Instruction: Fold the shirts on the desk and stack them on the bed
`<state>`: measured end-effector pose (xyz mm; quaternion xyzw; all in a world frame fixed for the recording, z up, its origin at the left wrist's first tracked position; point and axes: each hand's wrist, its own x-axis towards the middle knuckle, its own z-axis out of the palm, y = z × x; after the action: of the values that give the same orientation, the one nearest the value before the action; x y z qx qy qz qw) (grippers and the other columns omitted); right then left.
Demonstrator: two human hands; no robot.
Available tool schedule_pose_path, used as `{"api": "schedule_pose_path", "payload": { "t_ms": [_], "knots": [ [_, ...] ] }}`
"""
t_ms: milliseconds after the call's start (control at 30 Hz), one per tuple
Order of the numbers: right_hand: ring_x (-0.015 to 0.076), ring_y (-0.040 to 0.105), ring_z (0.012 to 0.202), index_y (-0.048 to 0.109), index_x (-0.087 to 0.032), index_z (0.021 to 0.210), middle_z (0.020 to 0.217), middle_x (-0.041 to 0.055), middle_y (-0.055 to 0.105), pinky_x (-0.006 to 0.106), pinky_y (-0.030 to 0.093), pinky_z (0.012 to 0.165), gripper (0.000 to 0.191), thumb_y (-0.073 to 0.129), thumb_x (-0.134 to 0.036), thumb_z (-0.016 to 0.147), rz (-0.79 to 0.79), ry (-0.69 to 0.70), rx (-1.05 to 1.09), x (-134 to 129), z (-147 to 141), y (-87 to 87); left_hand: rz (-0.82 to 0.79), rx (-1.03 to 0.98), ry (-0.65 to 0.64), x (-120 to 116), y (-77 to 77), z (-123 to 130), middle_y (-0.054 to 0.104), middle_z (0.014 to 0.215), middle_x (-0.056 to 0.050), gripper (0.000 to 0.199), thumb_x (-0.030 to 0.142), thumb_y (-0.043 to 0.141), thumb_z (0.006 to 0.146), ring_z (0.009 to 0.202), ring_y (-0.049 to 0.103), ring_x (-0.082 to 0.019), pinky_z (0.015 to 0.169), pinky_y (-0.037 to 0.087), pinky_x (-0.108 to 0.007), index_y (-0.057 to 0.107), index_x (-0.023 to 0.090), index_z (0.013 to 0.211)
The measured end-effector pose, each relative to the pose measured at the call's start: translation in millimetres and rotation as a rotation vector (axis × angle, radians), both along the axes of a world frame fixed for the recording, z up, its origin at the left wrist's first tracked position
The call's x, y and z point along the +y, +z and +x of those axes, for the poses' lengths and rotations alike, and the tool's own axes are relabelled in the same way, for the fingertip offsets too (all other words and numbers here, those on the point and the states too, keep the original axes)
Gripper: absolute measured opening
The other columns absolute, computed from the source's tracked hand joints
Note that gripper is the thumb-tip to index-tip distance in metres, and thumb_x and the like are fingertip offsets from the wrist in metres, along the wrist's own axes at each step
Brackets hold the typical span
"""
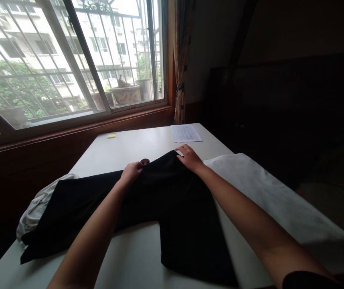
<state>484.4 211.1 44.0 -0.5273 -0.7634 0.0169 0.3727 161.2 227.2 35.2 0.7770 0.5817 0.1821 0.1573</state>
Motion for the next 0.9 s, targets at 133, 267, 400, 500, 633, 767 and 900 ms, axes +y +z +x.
{"api": "schedule_pose_path", "payload": {
  "t_ms": [133, 267, 400, 500, 633, 767, 900],
  "knots": [
    [0.0241, 0.063, 0.102, 0.069, -0.023, 0.095, 0.102, 0.0057, 0.066, 0.043, 0.053, 0.097, 0.015, 0.061, -0.011, 0.091, -0.087, 0.165, -0.049, -47.4, 2.7, 5.0, -0.013, -0.017, 0.030, 9.3, -13.9, -1.9, 0.078, 0.111, -0.009, 0.025, 0.027, 0.064, 0.088, 0.103, 0.070, -0.025, 0.088, 0.053, -0.032, 0.075, 0.021, 0.110],
    [0.0158, 0.064, 0.084, 0.068, -0.023, 0.099, 0.104, 0.0029, 0.066, 0.030, 0.054, 0.076, 0.005, 0.066, -0.021, 0.095, -0.354, 0.445, -0.085, -136.3, 4.7, 7.7, 0.005, -0.030, 0.018, 13.2, -18.5, -3.5, 0.076, 0.114, -0.009, 0.024, 0.027, 0.064, 0.090, 0.105, 0.069, -0.024, 0.091, 0.053, -0.033, 0.073, 0.021, 0.111],
    [0.0191, 0.065, 0.095, 0.069, -0.026, 0.099, 0.108, 0.0024, 0.067, 0.031, 0.054, 0.080, 0.020, 0.081, -0.022, 0.084, -0.512, 0.535, -0.166, -220.8, 12.1, -5.1, 0.052, -0.038, -0.012, 9.2, -22.1, -4.9, 0.073, 0.112, -0.009, 0.024, 0.023, 0.063, 0.091, 0.103, 0.069, -0.024, 0.092, 0.054, -0.034, 0.071, 0.021, 0.113],
    [0.0220, 0.065, 0.103, 0.071, -0.027, 0.100, 0.114, 0.0038, 0.067, 0.034, 0.056, 0.086, 0.028, 0.087, -0.023, 0.077, -0.589, 0.465, -0.111, -258.5, 26.4, -17.0, 0.143, -0.032, -0.046, -3.6, -25.2, -1.7, 0.066, 0.123, -0.010, 0.030, 0.019, 0.062, 0.091, 0.114, 0.063, -0.026, 0.102, 0.052, -0.041, 0.069, 0.023, 0.120],
    [0.0233, 0.066, 0.104, 0.072, -0.027, 0.094, 0.116, 0.0062, 0.067, 0.036, 0.058, 0.088, 0.014, 0.077, -0.020, 0.084, -0.587, 0.353, -0.099, -279.1, 51.1, -25.3, 0.266, -0.014, -0.176, -40.0, -20.7, 9.2, 0.062, 0.129, -0.008, 0.030, 0.015, 0.061, 0.091, 0.127, 0.051, -0.029, 0.111, 0.047, -0.048, 0.071, 0.027, 0.117],
    [0.0228, 0.068, 0.101, 0.074, -0.028, 0.102, 0.114, 0.0082, 0.069, 0.035, 0.058, 0.085, 0.028, 0.058, -0.009, 0.089, -0.511, 0.308, -0.156, -285.6, 69.0, -26.1, 0.341, -0.004, -0.580, -100.3, -4.5, 20.6, 0.067, 0.112, -0.008, 0.023, 0.013, 0.054, 0.097, 0.109, 0.056, -0.025, 0.096, 0.054, -0.041, 0.072, 0.024, 0.106],
    [0.0238, 0.067, 0.110, 0.074, -0.028, 0.116, 0.123, 0.0080, 0.067, 0.033, 0.057, 0.091, 0.036, 0.063, -0.009, 0.088, -0.515, 0.313, -0.169, -288.2, 75.1, -25.6, 0.222, 0.022, -0.912, -169.3, 6.0, 24.6, 0.068, 0.104, -0.006, 0.018, 0.018, 0.061, 0.095, 0.097, 0.060, -0.021, 0.089, 0.054, -0.036, 0.072, 0.024, 0.108]
  ]
}}
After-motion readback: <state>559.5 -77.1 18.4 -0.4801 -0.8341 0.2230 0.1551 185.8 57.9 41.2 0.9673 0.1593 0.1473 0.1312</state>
